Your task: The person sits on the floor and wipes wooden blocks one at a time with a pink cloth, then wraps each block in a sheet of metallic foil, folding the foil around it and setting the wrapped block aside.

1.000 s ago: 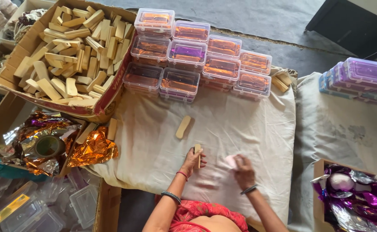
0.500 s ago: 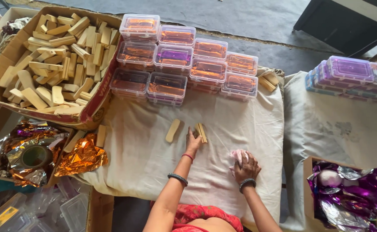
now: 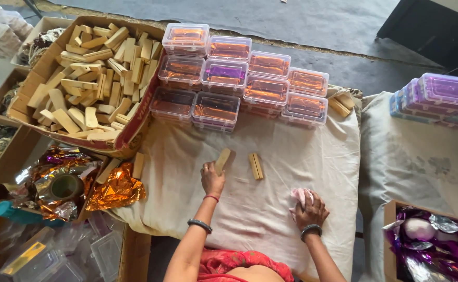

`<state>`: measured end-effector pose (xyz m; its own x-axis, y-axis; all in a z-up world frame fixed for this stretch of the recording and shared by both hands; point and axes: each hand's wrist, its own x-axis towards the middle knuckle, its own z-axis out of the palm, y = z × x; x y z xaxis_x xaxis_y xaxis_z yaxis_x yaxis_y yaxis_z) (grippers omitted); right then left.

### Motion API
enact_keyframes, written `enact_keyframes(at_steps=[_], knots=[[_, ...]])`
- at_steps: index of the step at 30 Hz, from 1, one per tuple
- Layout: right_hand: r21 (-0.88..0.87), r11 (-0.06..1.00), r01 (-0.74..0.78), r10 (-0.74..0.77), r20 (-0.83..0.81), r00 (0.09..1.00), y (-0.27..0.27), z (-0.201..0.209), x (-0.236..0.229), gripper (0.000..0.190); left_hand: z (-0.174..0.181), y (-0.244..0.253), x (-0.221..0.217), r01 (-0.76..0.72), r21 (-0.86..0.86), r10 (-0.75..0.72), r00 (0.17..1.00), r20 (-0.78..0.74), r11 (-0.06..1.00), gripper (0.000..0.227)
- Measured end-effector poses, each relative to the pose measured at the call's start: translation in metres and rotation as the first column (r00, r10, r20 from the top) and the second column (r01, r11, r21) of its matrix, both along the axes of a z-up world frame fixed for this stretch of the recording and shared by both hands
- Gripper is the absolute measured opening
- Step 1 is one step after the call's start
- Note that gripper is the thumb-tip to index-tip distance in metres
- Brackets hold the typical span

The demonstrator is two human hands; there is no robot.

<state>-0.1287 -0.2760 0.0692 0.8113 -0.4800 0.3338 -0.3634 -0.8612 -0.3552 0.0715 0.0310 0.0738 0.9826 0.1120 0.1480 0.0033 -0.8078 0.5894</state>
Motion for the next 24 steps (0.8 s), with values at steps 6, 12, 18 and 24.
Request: enact_keyframes(at_steps=[6,12,18,24], knots=[[-0.107,0.976,0.189,-0.191,-0.008,0.982,0.021,-0.008,-0.002,0.056,0.020,-0.008,0.015,0.067,0.114,-0.042,0.977,-0.210,0.991,0.057],[-0.149,0.948,0.281,-0.284,0.001,0.959,0.022,-0.010,0.000,0.055,-0.032,-0.043,0.026,0.189,0.152,-0.176,0.979,-0.099,0.970,0.032],[-0.128,0.947,0.295,-0.299,-0.015,0.954,0.024,-0.008,0.002,0.053,-0.024,-0.115,0.003,0.387,0.042,-0.378,0.915,-0.139,0.921,0.031],[-0.129,0.948,0.291,-0.294,-0.006,0.956,0.027,-0.006,-0.002,0.055,-0.014,-0.144,-0.028,0.598,-0.072,-0.600,0.778,-0.183,0.798,0.042]])
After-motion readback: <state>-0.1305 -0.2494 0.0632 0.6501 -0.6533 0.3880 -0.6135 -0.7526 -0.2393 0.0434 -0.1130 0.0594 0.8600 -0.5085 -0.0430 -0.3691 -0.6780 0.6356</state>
